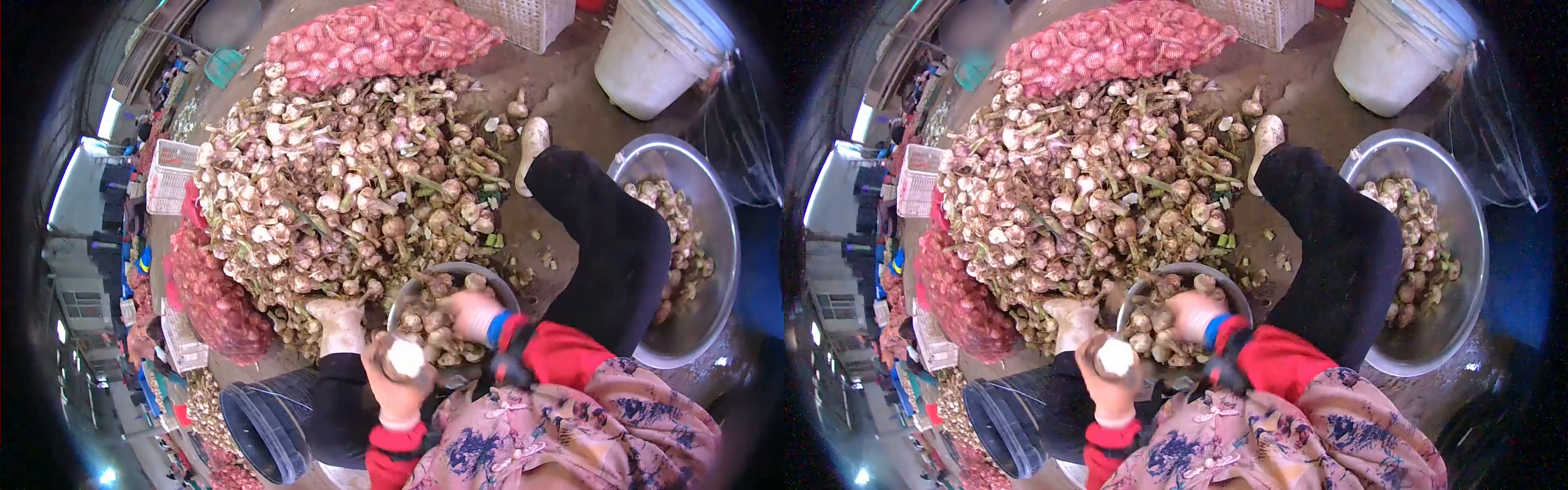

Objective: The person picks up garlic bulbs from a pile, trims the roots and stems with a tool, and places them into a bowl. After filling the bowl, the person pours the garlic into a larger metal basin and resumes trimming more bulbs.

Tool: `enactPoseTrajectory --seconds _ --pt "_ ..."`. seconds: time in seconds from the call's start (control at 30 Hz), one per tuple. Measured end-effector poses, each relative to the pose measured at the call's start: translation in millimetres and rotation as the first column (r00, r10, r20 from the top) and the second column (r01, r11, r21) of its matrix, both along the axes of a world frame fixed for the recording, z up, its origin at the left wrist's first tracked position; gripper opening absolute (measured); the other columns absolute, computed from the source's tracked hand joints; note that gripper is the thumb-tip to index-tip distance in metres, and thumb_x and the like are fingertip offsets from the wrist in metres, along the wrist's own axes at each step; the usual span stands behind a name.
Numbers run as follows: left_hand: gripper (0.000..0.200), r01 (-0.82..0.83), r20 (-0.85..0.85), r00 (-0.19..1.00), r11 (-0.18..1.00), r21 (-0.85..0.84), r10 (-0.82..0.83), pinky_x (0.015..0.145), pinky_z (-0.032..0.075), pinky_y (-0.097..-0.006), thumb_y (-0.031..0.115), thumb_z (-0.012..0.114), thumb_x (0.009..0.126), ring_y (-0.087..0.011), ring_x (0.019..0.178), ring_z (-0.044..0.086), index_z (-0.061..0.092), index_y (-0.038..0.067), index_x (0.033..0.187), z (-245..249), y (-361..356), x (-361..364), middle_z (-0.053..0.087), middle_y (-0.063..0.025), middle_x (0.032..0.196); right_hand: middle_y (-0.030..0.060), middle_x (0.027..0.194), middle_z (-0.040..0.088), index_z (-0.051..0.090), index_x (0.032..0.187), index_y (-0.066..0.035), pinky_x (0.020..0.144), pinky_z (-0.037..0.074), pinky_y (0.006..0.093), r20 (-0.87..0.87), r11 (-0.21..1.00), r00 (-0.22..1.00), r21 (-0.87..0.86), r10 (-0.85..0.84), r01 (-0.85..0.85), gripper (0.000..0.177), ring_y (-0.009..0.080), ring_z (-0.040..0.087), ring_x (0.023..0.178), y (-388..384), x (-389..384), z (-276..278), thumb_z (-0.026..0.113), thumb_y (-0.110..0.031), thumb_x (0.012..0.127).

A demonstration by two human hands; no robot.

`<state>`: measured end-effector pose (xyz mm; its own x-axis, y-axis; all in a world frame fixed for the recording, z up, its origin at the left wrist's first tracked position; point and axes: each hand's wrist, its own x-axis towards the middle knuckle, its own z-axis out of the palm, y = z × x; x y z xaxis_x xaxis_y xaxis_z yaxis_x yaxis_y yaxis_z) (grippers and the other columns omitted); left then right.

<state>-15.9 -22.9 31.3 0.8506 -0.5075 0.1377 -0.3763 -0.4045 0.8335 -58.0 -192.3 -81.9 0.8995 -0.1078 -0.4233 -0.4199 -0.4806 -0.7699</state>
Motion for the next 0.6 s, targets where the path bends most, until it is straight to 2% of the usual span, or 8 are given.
enactPoseTrajectory --seconds 0.07,0.1,0.13,0.17,0.2,0.33,0.4,0.6 --pt "0.080 0.092 0.066 0.995 0.949 -0.301 -0.076 0.082 0.051 -0.0348 0.004 0.076 0.061 -0.0233 0.097 0.058 0.033 0.002 0.128 23.7 -3.7 -11.5 0.051 -0.0146 0.114 0.0153 0.099 0.067 0.065 0.100 -0.006 0.082 0.051 0.0345 -0.034 0.589 0.796 0.654 -0.605 0.475 0.033 0.0258 0.064 0.091 -32.0 -6.9 -23.1 0.071 -0.021 0.072" --pt "0.079 0.045 0.081 0.996 0.968 -0.247 -0.026 0.081 0.052 -0.0333 0.004 0.077 0.062 -0.0224 0.095 0.059 0.034 0.002 0.128 23.1 1.8 -3.4 0.053 -0.0133 0.113 0.0153 0.099 0.067 0.065 0.100 -0.006 0.082 0.051 0.0345 -0.018 0.597 0.806 0.662 -0.592 0.453 0.033 0.0258 0.064 0.091 -27.9 4.3 -25.1 0.071 -0.021 0.072" --pt "0.079 0.002 0.092 0.996 0.980 -0.198 0.016 0.080 0.052 -0.0317 0.004 0.078 0.063 -0.0216 0.094 0.060 0.035 0.001 0.129 17.1 7.6 7.7 0.055 -0.0121 0.111 0.0142 0.096 0.067 0.065 0.099 -0.006 0.081 0.050 0.0335 -0.049 0.717 0.835 0.487 -0.548 0.499 0.029 0.0241 0.064 0.089 -24.8 12.4 -26.6 0.070 -0.018 0.073" --pt "0.074 -0.183 -0.198 0.971 0.953 -0.241 0.136 0.081 0.051 -0.0291 0.004 0.079 0.067 -0.0193 0.089 0.061 0.038 0.001 0.128 2.2 14.6 20.2 0.058 -0.0096 0.107 0.0131 0.094 0.067 0.065 0.097 -0.006 0.080 0.050 0.0326 -0.083 0.806 0.850 0.279 -0.521 0.522 0.025 0.0223 0.064 0.087 -28.3 19.8 -23.9 0.068 -0.016 0.074" --pt "0.064 -0.178 -0.203 0.970 0.960 -0.215 0.135 0.079 0.051 -0.0273 0.006 0.075 0.074 -0.0170 0.089 0.060 0.040 0.001 0.128 1.0 11.0 29.7 0.058 -0.0090 0.105 0.0112 0.091 0.066 0.065 0.094 -0.006 0.078 0.050 0.0334 -0.064 0.705 0.788 0.407 -0.613 0.581 0.019 0.0240 0.063 0.086 -19.1 12.4 -2.1 0.066 -0.012 0.076" --pt "0.048 -0.197 -0.410 0.910 0.937 -0.289 0.065 0.094 0.045 -0.0354 0.008 0.065 0.084 -0.0241 0.100 0.057 0.046 0.006 0.127 -9.8 13.5 34.4 0.058 -0.0089 0.104 0.0111 0.085 0.058 0.063 0.088 -0.007 0.072 0.050 0.0379 0.587 0.925 0.715 0.232 -0.379 0.300 0.019 0.0310 0.059 0.082 5.5 -4.6 20.5 0.064 -0.007 0.068" --pt "0.051 -0.290 -0.625 0.708 0.672 -0.681 -0.328 0.096 0.044 -0.0403 0.018 0.070 0.079 -0.0262 0.101 0.057 0.049 0.005 0.124 -9.4 8.1 38.4 0.059 -0.0114 0.105 0.0123 0.086 0.056 0.062 0.086 -0.007 0.070 0.048 0.0414 0.571 0.973 0.789 0.173 -0.227 0.155 0.020 0.0336 0.058 0.080 9.3 -4.4 36.1 0.064 -0.008 0.066" --pt "0.045 -0.575 -0.822 0.489 0.601 -0.555 -0.292 0.094 0.044 -0.0459 0.019 0.065 0.078 -0.0268 0.100 0.057 0.052 0.001 0.117 -18.7 -2.4 26.4 0.061 -0.0120 0.107 0.0120 0.086 0.055 0.060 0.091 -0.010 0.069 0.047 0.0422 0.591 0.986 0.789 0.080 -0.165 0.145 0.029 0.0348 0.057 0.082 12.9 7.4 45.2 0.070 -0.010 0.063"
